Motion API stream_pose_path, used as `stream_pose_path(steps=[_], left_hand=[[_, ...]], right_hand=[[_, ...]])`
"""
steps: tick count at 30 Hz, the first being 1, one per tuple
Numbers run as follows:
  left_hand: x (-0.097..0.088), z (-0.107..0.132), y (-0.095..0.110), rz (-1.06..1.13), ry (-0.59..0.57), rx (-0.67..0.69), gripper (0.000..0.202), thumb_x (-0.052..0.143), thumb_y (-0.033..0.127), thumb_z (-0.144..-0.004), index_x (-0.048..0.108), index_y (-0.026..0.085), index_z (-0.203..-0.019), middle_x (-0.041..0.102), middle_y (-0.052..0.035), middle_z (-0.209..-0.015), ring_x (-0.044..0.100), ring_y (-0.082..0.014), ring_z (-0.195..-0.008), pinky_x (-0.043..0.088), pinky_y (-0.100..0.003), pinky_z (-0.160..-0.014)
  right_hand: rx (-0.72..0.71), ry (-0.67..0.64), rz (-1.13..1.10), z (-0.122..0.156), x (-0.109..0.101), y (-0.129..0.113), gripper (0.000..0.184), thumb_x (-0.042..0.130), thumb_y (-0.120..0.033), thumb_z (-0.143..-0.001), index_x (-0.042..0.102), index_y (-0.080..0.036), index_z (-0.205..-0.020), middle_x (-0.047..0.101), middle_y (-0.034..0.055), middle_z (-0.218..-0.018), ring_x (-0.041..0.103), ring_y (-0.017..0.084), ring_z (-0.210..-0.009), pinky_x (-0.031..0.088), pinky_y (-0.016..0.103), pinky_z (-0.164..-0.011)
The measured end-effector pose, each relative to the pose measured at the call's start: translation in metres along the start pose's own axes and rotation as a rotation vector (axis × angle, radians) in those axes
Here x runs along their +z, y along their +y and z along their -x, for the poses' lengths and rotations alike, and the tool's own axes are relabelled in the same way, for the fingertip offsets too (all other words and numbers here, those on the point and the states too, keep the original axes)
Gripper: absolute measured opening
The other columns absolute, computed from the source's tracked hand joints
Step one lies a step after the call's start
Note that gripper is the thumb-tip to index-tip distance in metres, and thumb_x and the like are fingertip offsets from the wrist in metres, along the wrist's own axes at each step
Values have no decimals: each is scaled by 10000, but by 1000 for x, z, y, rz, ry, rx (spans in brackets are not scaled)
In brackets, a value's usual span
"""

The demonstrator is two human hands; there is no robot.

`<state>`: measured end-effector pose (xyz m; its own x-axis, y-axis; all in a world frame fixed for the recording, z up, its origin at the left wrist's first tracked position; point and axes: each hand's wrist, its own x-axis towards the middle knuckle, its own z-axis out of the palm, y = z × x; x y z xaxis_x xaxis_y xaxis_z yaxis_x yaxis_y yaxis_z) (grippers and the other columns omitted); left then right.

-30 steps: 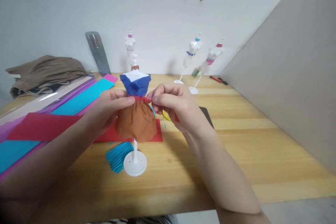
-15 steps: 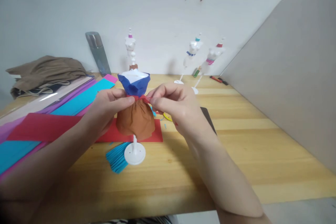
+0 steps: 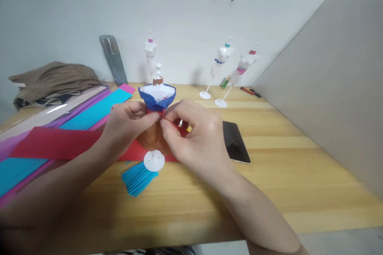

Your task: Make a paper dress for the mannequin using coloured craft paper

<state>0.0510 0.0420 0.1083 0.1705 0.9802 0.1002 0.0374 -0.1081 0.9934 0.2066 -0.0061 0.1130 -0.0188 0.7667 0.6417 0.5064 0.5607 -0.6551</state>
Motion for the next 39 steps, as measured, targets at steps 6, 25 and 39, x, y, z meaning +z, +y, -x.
stream_pose_path(steps=[6,25,39], left_hand=[[0,-1,-4,-17,-20,4,153,753,298,-666,714,150,-669,704,-16,-653,628,-147,-635,471,-241,-573],[-6,-7,-5,-17,-67,11,279,729,300,-670,543,177,-503,439,50,-493,415,-90,-520,289,-237,-504],[-6,-4,-5,10,-90,18,185,769,329,-667,700,159,-644,625,3,-598,571,-141,-609,426,-259,-562]], right_hand=[[-103,15,74,1,2,5,211,691,-96,-851,653,-269,-736,687,21,-768,603,184,-677,460,363,-603],[167,17,-150,-4,0,11,129,707,-190,-846,625,-260,-775,699,-6,-758,634,159,-654,505,339,-614],[196,72,-272,-12,9,25,344,831,-252,-710,497,-266,-630,606,-20,-645,576,152,-608,478,323,-537]])
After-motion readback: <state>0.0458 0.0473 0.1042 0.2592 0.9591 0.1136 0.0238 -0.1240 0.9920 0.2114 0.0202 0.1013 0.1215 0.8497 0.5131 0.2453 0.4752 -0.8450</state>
